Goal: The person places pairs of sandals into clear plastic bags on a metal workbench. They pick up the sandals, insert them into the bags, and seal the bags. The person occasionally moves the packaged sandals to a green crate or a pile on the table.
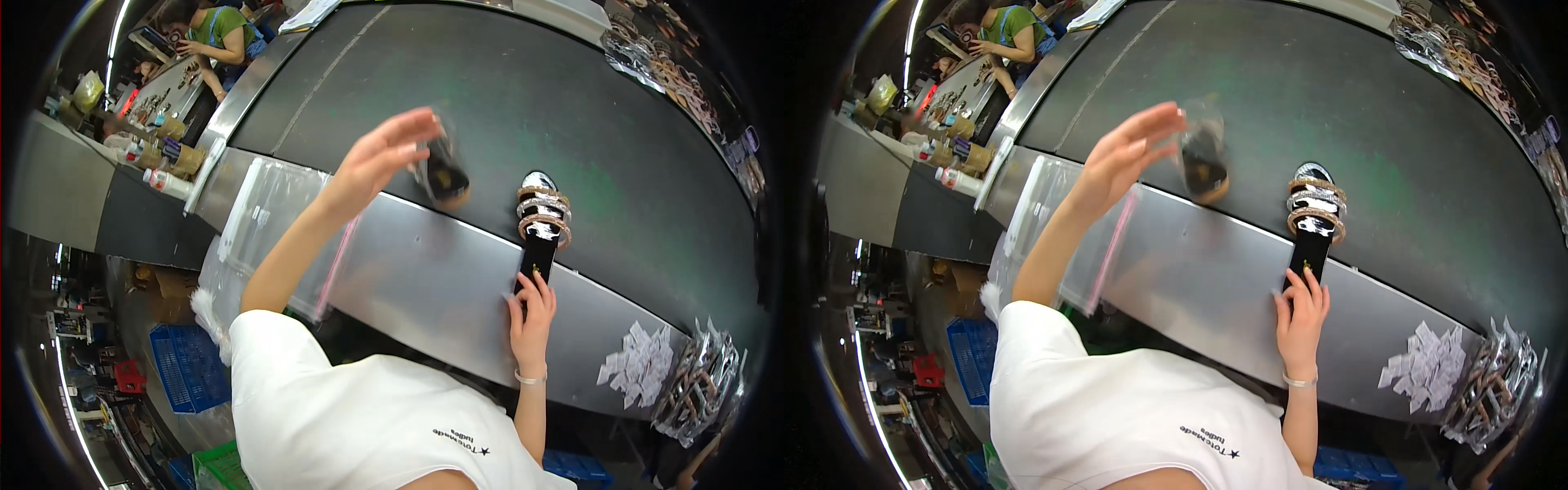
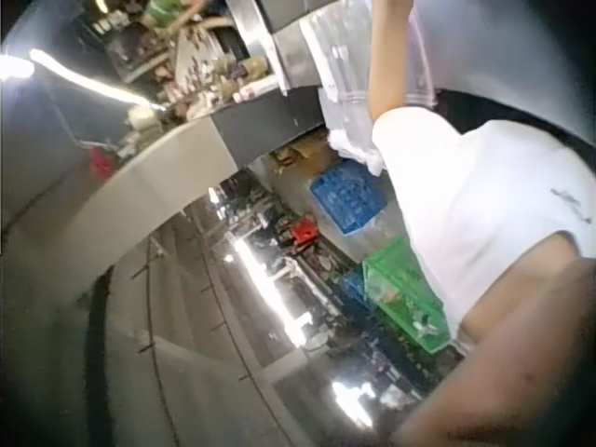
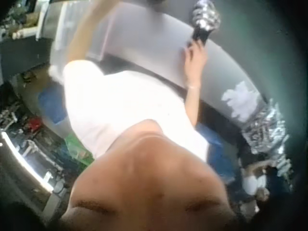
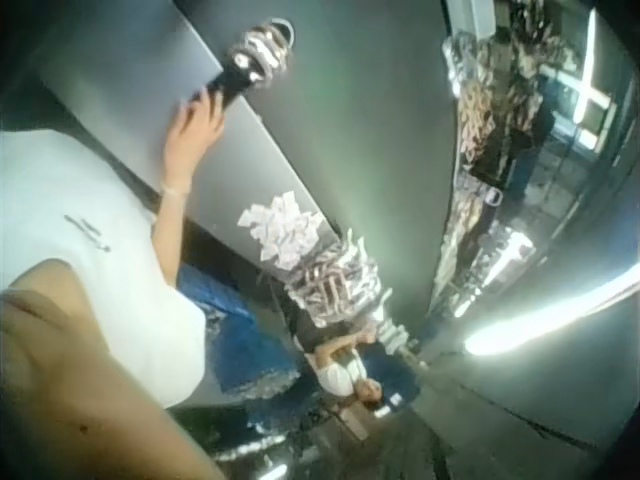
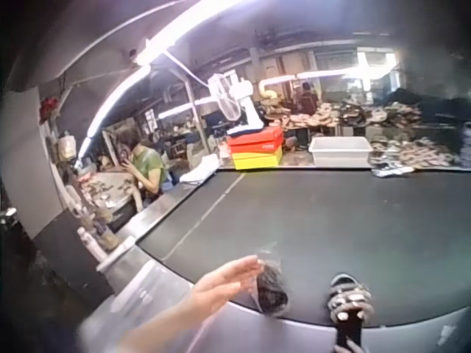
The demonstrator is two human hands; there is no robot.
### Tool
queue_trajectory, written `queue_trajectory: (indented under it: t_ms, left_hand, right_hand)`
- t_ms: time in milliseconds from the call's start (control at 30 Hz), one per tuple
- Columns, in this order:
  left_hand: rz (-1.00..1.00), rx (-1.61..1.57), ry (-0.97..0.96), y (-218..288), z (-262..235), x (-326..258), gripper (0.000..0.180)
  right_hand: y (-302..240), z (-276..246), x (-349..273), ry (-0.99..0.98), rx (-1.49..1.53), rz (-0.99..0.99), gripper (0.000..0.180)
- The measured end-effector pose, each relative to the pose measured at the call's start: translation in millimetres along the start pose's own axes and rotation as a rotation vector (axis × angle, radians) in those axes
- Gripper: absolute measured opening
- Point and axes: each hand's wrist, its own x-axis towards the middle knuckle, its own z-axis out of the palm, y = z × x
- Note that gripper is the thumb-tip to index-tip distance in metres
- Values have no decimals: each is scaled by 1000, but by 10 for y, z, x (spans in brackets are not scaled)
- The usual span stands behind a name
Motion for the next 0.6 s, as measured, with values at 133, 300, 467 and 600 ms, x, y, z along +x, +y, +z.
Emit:
queue_trajectory:
  t_ms: [133, 300, 467, 600]
  left_hand:
    - [-281, 415, 25, 382, 440, -796, 38]
    - [-110, 830, 300, -418, 274, -1211, 49]
    - [-55, 837, 12, -1406, 54, -1115, 90]
    - [-22, 860, 538, -2078, 307, -754, 50]
  right_hand:
    - [-28, -46, -345, 47, -1, -23, 9]
    - [-136, -113, -828, 95, -21, 79, 12]
    - [-63, -57, -729, 195, -204, 89, 44]
    - [310, -140, -671, 16, -60, 112, 59]
